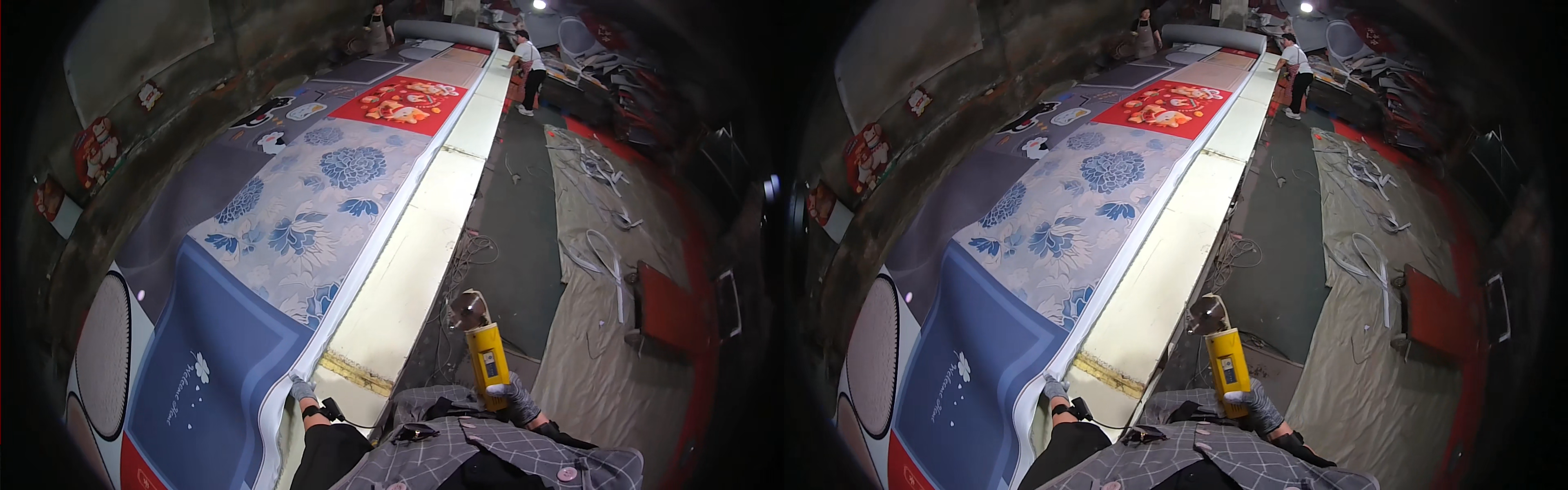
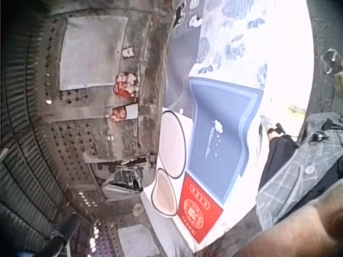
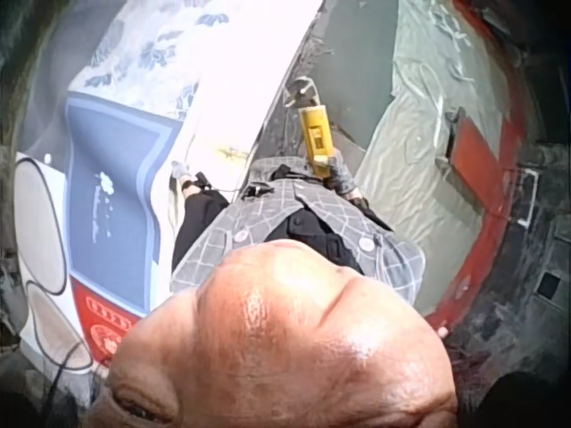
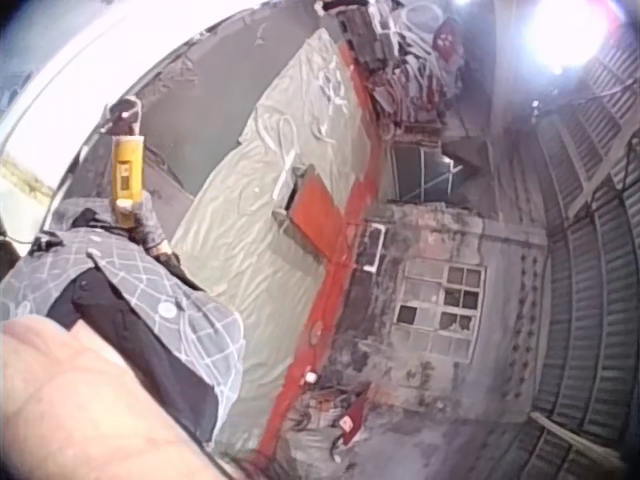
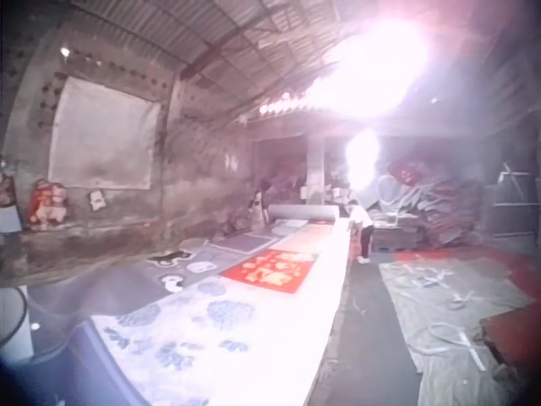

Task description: Using a handheld electric cutter to trim the edges and cut specific shapes out of plastic or foam mats on a large production table.

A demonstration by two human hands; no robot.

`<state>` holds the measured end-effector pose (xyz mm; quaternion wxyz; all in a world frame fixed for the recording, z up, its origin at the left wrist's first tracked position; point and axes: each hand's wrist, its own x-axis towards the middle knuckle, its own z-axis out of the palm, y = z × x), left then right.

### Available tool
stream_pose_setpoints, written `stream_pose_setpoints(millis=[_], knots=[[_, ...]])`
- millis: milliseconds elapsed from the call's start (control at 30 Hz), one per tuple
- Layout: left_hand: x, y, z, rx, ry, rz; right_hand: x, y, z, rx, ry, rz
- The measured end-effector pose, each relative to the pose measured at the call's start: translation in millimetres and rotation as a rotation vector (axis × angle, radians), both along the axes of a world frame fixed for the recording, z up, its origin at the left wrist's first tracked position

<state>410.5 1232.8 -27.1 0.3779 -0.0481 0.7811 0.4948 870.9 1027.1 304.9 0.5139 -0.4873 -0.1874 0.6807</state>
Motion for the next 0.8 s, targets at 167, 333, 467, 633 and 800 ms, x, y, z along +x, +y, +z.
stream_pose_setpoints(millis=[167, 333, 467, 633, 800], knots=[[4, 1, 24, -0.014, -0.053, -0.137, -1, -3, -11, 0.036, 0.123, -0.022], [5, -5, 39, -0.045, -0.059, -0.166, 3, -11, -23, -0.057, 0.199, 0.039], [6, -6, 46, -0.045, -0.056, -0.172, 5, -16, -20, -0.045, 0.244, 0.005], [17, -3, 52, -0.035, -0.033, -0.191, 16, -18, -30, -0.005, 0.264, -0.024], [4, -5, 53, 0.020, -0.025, -0.174, 23, -26, -28, -0.028, 0.310, 0.008]])
